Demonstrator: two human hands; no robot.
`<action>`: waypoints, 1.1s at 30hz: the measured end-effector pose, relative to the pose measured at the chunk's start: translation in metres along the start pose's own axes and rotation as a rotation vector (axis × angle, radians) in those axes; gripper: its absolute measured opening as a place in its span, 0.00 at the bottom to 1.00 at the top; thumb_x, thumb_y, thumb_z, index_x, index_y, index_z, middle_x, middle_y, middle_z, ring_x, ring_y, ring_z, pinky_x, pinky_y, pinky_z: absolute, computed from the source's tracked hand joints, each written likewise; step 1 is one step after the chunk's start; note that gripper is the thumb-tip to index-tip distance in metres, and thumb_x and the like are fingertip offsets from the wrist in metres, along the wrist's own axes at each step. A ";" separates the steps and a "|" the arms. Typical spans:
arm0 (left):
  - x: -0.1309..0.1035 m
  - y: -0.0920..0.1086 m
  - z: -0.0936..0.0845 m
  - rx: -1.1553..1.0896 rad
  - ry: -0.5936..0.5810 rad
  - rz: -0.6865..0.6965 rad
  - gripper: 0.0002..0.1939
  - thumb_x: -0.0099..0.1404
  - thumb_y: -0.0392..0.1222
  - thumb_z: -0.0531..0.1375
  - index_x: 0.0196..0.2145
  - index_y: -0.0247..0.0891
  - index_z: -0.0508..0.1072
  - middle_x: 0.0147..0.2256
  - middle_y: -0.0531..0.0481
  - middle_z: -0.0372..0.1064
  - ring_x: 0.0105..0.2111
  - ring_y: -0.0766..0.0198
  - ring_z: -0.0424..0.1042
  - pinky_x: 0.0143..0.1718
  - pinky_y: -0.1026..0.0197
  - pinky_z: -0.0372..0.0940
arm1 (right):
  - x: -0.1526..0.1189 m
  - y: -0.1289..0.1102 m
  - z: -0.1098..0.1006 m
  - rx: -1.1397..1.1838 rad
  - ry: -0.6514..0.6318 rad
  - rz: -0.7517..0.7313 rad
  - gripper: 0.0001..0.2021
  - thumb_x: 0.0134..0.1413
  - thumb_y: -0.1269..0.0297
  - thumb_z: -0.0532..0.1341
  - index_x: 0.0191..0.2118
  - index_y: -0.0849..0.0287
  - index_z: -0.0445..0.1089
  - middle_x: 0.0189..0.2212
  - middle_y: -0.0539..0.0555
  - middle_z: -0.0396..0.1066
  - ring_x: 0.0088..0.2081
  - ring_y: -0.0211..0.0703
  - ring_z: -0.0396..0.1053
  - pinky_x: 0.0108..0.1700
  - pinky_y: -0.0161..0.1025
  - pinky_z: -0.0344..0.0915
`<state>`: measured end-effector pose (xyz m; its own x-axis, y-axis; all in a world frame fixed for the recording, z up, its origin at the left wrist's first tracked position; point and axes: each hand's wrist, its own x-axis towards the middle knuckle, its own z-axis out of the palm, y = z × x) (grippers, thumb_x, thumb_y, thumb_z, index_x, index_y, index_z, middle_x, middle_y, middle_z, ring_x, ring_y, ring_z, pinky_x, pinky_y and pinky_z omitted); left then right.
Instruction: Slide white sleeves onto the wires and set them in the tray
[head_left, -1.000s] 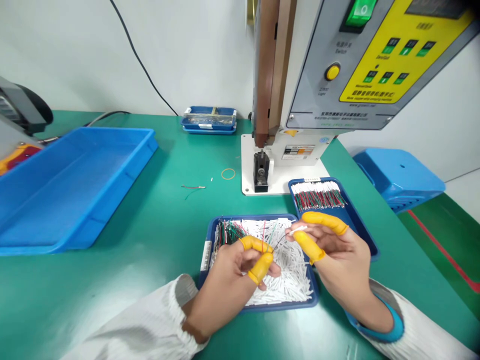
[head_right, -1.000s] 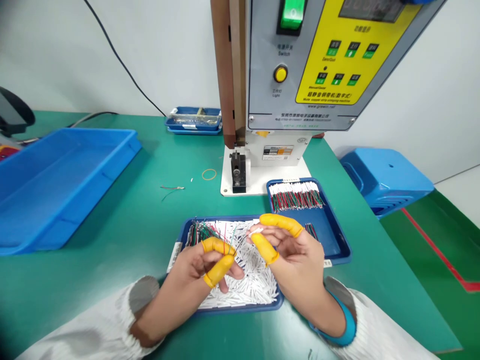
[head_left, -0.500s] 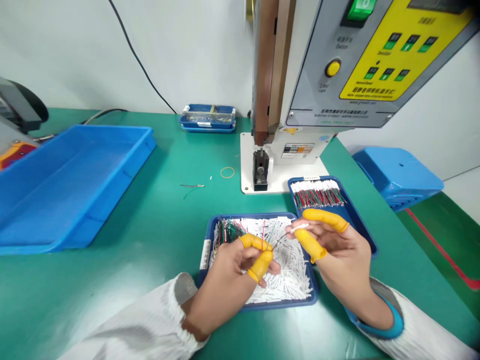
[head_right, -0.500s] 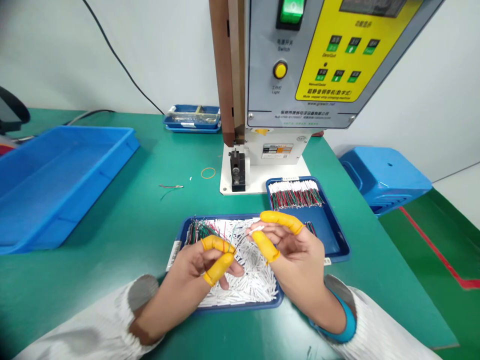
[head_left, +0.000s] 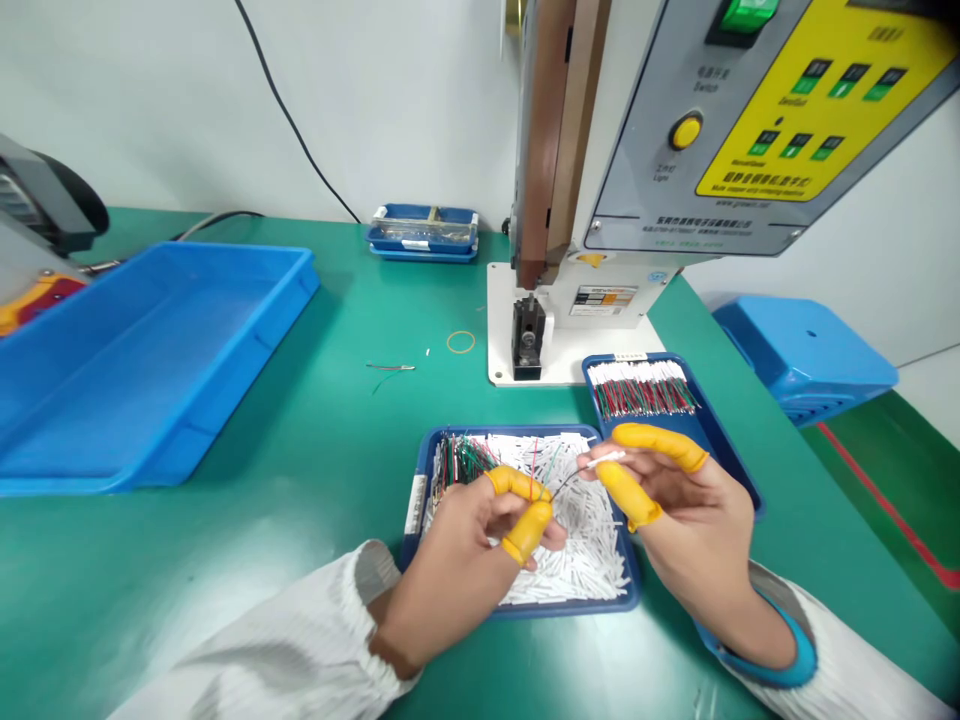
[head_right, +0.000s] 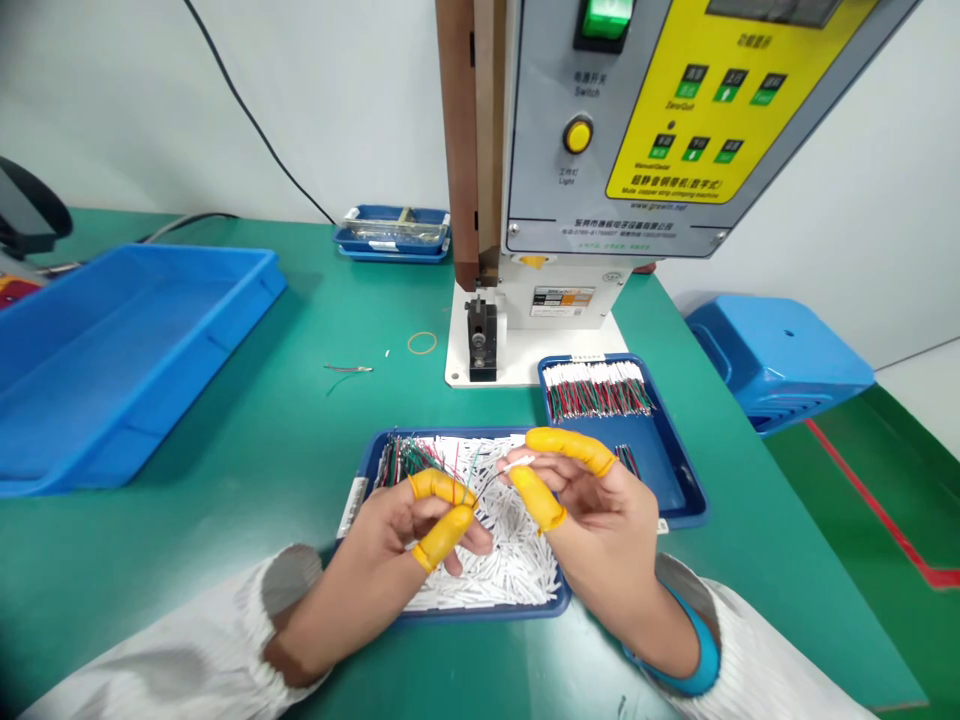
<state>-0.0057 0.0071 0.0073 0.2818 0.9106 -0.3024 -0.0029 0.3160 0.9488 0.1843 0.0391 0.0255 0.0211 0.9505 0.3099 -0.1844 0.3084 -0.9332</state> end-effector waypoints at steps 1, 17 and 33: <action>0.000 0.000 0.000 0.002 0.000 0.001 0.12 0.70 0.48 0.63 0.42 0.35 0.72 0.36 0.45 0.80 0.36 0.61 0.78 0.33 0.63 0.74 | -0.001 0.000 0.000 -0.004 0.002 -0.001 0.19 0.54 0.81 0.69 0.47 0.51 0.79 0.39 0.49 0.83 0.39 0.41 0.83 0.46 0.33 0.81; -0.001 0.006 0.000 0.073 0.002 0.051 0.10 0.71 0.47 0.61 0.40 0.35 0.72 0.35 0.46 0.80 0.34 0.62 0.78 0.32 0.64 0.73 | -0.004 0.004 -0.004 -0.001 -0.053 -0.005 0.22 0.55 0.85 0.66 0.50 0.52 0.77 0.41 0.49 0.83 0.41 0.41 0.83 0.48 0.32 0.81; -0.001 0.001 -0.002 0.104 -0.032 0.033 0.14 0.71 0.51 0.61 0.40 0.36 0.73 0.35 0.47 0.80 0.31 0.65 0.76 0.32 0.64 0.73 | 0.011 0.005 -0.011 -0.025 -0.047 0.100 0.16 0.56 0.79 0.68 0.47 0.53 0.79 0.38 0.49 0.83 0.38 0.36 0.82 0.45 0.29 0.79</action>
<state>-0.0080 0.0067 0.0084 0.3140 0.9104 -0.2693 0.0866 0.2550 0.9631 0.1944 0.0512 0.0221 -0.0425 0.9740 0.2225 -0.1585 0.2133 -0.9640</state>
